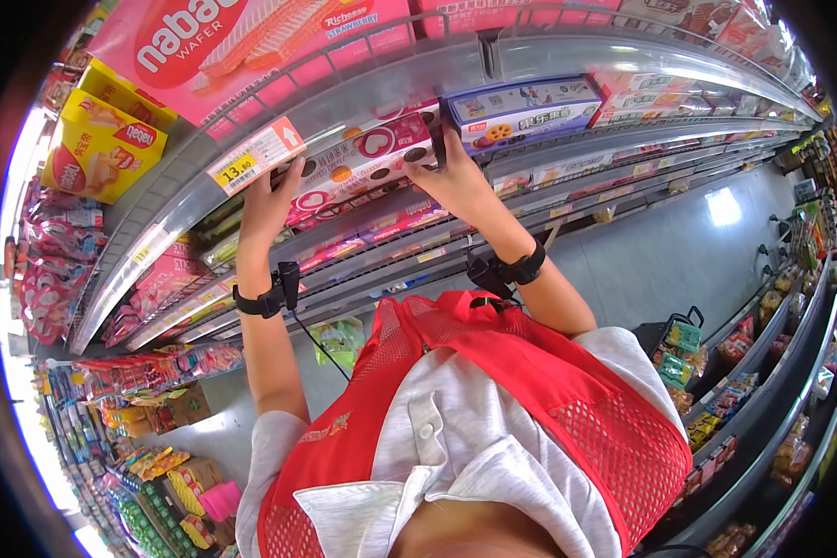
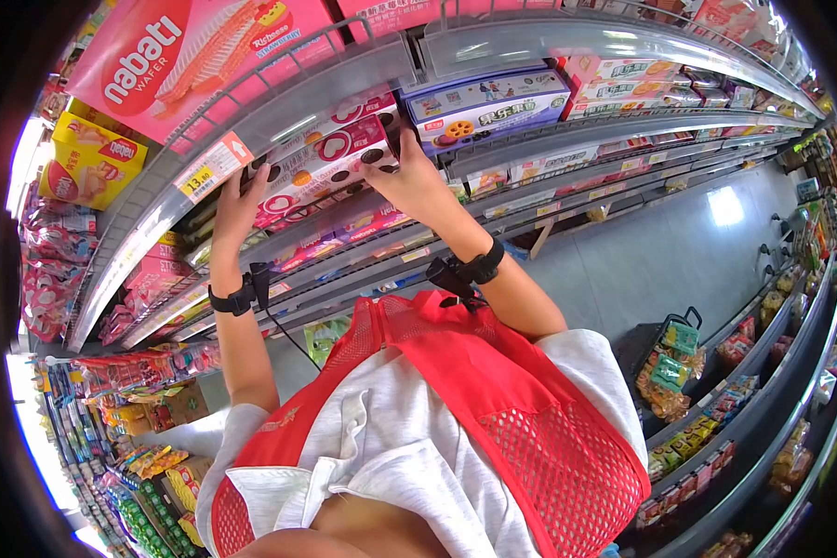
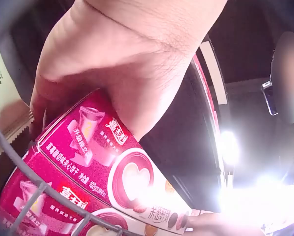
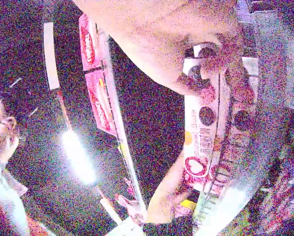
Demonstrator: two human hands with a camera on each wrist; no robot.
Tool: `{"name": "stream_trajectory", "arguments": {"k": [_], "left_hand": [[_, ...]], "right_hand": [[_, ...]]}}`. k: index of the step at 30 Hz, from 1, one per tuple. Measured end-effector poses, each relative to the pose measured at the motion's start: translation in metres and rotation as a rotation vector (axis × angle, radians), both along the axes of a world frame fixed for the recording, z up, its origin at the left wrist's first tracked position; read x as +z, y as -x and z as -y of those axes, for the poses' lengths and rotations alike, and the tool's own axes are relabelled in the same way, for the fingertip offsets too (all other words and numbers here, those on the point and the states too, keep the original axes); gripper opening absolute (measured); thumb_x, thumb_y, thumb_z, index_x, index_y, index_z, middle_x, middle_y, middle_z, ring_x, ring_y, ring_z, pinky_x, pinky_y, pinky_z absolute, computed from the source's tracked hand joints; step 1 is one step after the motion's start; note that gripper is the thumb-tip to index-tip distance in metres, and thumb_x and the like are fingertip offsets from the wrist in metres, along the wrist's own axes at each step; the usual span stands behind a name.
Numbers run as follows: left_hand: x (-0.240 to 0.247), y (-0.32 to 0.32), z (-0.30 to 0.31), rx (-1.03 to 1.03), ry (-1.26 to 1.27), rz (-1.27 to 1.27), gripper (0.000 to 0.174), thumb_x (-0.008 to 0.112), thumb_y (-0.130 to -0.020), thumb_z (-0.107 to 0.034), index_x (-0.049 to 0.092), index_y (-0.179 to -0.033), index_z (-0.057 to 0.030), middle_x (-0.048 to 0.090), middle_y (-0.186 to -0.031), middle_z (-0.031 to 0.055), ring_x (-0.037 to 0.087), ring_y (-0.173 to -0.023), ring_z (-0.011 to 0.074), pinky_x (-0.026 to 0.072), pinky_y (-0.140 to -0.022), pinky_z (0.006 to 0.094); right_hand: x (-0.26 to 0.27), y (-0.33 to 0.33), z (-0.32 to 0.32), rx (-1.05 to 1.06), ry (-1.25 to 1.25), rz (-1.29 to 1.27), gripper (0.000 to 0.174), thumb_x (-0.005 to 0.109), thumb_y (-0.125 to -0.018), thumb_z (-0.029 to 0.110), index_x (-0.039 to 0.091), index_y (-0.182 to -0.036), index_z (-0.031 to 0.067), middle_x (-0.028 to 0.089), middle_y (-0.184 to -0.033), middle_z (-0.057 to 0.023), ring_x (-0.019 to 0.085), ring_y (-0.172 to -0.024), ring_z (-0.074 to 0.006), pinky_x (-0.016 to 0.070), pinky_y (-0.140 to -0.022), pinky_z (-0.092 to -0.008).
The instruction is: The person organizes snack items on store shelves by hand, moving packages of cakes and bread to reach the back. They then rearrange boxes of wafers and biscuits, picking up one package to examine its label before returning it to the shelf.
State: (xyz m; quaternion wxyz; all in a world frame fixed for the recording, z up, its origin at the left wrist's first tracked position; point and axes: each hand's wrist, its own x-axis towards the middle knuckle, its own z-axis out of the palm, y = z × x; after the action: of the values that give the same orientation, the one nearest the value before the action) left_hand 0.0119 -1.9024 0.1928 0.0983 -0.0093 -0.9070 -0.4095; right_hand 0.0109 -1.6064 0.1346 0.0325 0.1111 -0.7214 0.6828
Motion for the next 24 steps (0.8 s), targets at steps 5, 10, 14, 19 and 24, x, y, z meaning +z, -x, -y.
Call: {"name": "stream_trajectory", "arguments": {"k": [5,10,14,19,24], "left_hand": [[0.0,-0.002,0.002,-0.008,-0.027,0.005,0.044,0.067,-0.101,-0.035,0.064,-0.128,-0.0013,0.071,-0.11,0.0112,0.069,-0.098,0.0174,0.0521,-0.09,0.0326],[-0.002,0.0,0.005,-0.038,-0.108,0.009,0.043,0.068,-0.101,-0.031,0.063,-0.128,0.0011,0.071,-0.112,0.0104,0.068,-0.102,0.0162,0.0525,-0.091,0.032],[-0.004,0.0,0.007,-0.027,-0.164,-0.006,0.042,0.069,-0.1,-0.029,0.062,-0.127,0.0026,0.071,-0.113,0.0108,0.068,-0.101,0.0158,0.0534,-0.092,0.032],[-0.012,0.004,0.015,-0.06,-0.205,-0.003,0.042,0.069,-0.101,-0.028,0.062,-0.127,0.0035,0.071,-0.114,0.0122,0.069,-0.1,0.0168,0.0542,-0.091,0.0328],[-0.005,-0.004,0.007,-0.041,-0.182,-0.018,0.045,0.067,-0.101,-0.03,0.058,-0.131,0.0022,0.07,-0.11,0.0114,0.068,-0.099,0.0168,0.0525,-0.09,0.0321]], "right_hand": [[0.014,-0.001,-0.001,0.038,0.03,0.065,0.066,0.079,-0.089,0.02,0.04,-0.137,-0.0023,0.068,-0.116,-0.0193,0.07,-0.102,-0.0227,0.0564,-0.079,-0.0355],[0.018,0.006,-0.005,0.157,0.184,0.09,0.069,0.078,-0.091,0.014,0.037,-0.145,0.0021,0.056,-0.132,-0.0104,0.063,-0.111,-0.0162,0.0629,-0.075,-0.0311],[0.012,0.009,0.0,0.109,0.228,0.109,0.066,0.079,-0.09,0.011,0.038,-0.141,0.0005,0.056,-0.129,-0.0108,0.063,-0.111,-0.0164,0.0629,-0.075,-0.0303],[0.004,0.014,0.001,0.067,0.175,0.062,0.072,0.081,-0.089,0.013,0.035,-0.142,-0.0021,0.058,-0.127,-0.0114,0.065,-0.105,-0.0167,0.0614,-0.072,-0.0286],[-0.007,0.017,0.0,0.023,0.055,-0.042,0.08,0.083,-0.088,0.016,0.033,-0.148,-0.0014,0.058,-0.128,-0.0121,0.066,-0.093,-0.0154,0.0579,-0.068,-0.0278]]}}
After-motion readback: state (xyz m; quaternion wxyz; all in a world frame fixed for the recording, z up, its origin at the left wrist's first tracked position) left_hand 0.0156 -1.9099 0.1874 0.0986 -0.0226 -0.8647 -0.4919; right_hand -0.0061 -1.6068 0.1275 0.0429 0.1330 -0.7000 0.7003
